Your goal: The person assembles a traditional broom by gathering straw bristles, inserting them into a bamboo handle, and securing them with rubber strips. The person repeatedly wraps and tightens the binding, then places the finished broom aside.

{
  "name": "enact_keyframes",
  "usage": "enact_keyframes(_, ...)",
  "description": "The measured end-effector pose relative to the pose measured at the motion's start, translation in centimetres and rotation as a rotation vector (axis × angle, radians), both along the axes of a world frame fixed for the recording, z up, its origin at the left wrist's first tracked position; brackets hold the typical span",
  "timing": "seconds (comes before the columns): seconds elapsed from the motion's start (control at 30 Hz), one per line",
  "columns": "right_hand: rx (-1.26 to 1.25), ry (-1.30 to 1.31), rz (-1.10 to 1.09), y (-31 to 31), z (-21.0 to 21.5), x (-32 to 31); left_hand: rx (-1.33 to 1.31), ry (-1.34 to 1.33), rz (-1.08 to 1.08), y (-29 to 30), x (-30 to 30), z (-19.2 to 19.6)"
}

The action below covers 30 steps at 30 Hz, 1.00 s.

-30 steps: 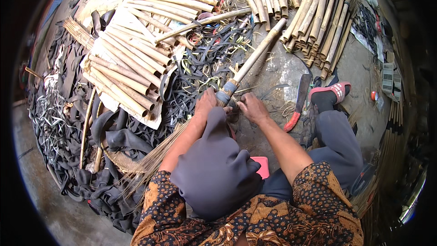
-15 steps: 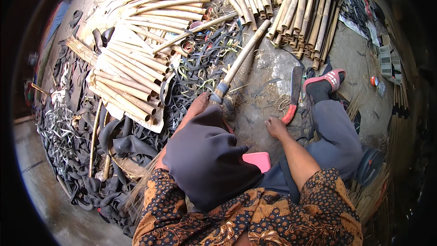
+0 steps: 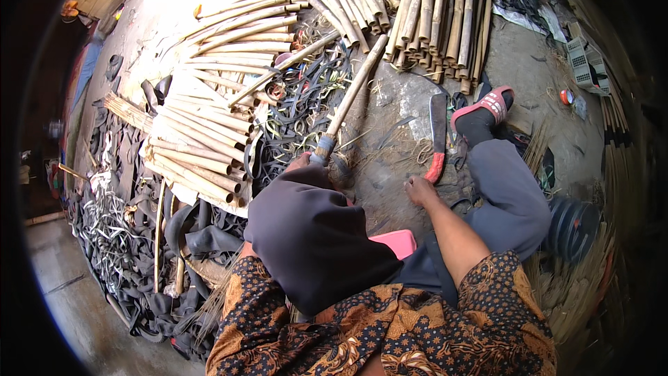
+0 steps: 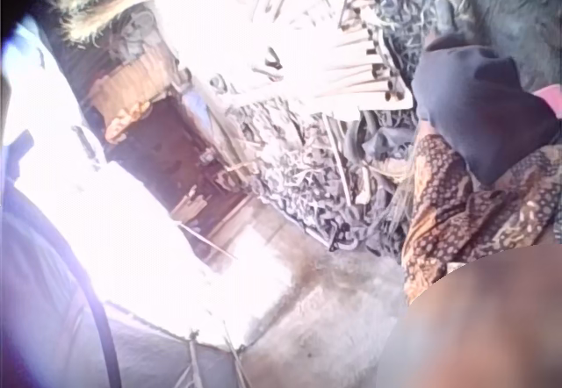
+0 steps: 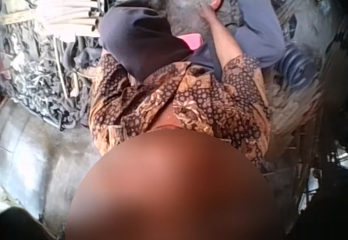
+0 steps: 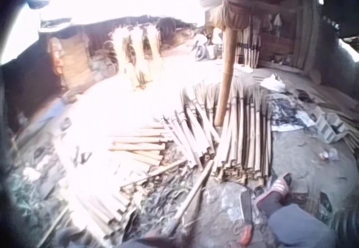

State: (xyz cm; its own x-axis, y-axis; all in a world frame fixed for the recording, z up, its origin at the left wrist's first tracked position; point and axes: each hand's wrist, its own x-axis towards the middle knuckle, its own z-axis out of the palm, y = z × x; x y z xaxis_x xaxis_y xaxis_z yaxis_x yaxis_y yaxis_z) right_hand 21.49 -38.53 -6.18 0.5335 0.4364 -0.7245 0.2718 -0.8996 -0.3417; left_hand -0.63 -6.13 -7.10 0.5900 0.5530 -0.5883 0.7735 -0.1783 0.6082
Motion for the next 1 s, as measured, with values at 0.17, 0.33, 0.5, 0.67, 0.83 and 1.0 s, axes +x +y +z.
enact_keyframes(0.17, 0.042, 0.009, -0.037, -0.4, 1.1, -0.1, 0.014, 0.021, -0.037, 0.2, 0.4, 0.5)
enact_keyframes(0.33, 0.097, 0.038, 0.003, 0.5, 5.8, 1.6, 0.054, 0.051, -0.07, 0.5, 0.3, 0.9)
enact_keyframes(0.5, 0.328, -0.08, -0.051, 0.6, 13.2, 6.1, 0.055, 0.075, -0.085, 0.8, -0.3, 0.9)
enact_keyframes(0.67, 0.442, -0.366, -0.018, -2.6, 18.8, 8.1, 0.036, 0.096, -0.11, 1.3, -2.1, 1.5)
enact_keyframes(0.83, 0.511, -0.353, -0.1, -6.1, 21.2, 6.0, 0.006, 0.12, -0.111, 2.6, -5.2, 2.8)
enact_keyframes(1.0, 0.911, -0.605, -0.287, -10.8, 25.3, 4.3, -0.095, 0.132, -0.09, 5.7, -7.5, 4.6)
